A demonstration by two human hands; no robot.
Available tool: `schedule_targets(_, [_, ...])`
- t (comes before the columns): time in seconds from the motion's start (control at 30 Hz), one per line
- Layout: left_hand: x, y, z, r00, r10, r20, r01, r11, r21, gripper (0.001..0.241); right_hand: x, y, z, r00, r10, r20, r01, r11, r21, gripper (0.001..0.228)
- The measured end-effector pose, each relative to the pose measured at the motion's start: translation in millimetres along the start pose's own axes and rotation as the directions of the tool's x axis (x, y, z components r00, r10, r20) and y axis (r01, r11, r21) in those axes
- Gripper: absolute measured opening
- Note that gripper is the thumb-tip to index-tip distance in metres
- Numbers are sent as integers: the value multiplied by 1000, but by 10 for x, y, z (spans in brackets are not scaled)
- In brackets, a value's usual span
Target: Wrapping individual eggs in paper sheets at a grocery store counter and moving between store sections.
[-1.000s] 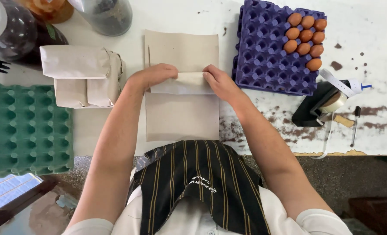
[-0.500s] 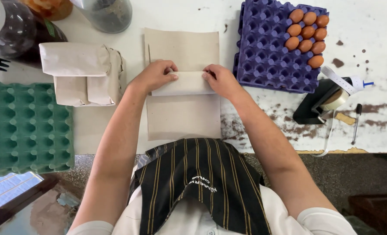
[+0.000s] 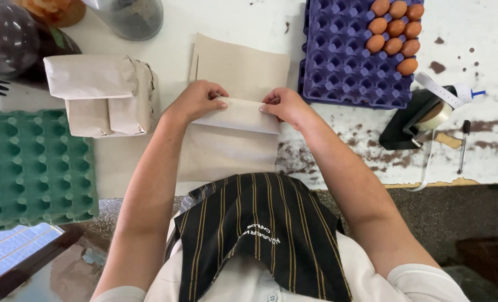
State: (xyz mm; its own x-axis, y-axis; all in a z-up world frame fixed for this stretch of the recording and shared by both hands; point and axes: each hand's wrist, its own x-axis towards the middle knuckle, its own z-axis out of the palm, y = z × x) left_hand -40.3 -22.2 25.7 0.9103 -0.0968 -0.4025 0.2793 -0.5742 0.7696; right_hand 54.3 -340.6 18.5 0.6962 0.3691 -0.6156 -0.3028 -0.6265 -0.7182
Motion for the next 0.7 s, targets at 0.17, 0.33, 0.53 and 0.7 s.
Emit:
schedule_targets(0.17, [-12,10,1,1000,-13,-6,13,1000,-20,37,28,69,5,1000,0,-6,0,1000,28,31])
schedule_targets(0.33, [-15,27,-12,999,-32,-22,31,999,-40,39,28,41,-1,998,-44,-53,25,945,-327,29])
schedule_targets(0.53, [-19,-9,-14,998,-59,-5,59,997,51,38,38,76,-47,999,-49,4,47,938,-342,30])
schedule_targets(0.7, [-48,34,-40,996,-87,13,86,994,69,39,33,89,-42,999,-45,16,48,950,-309,25])
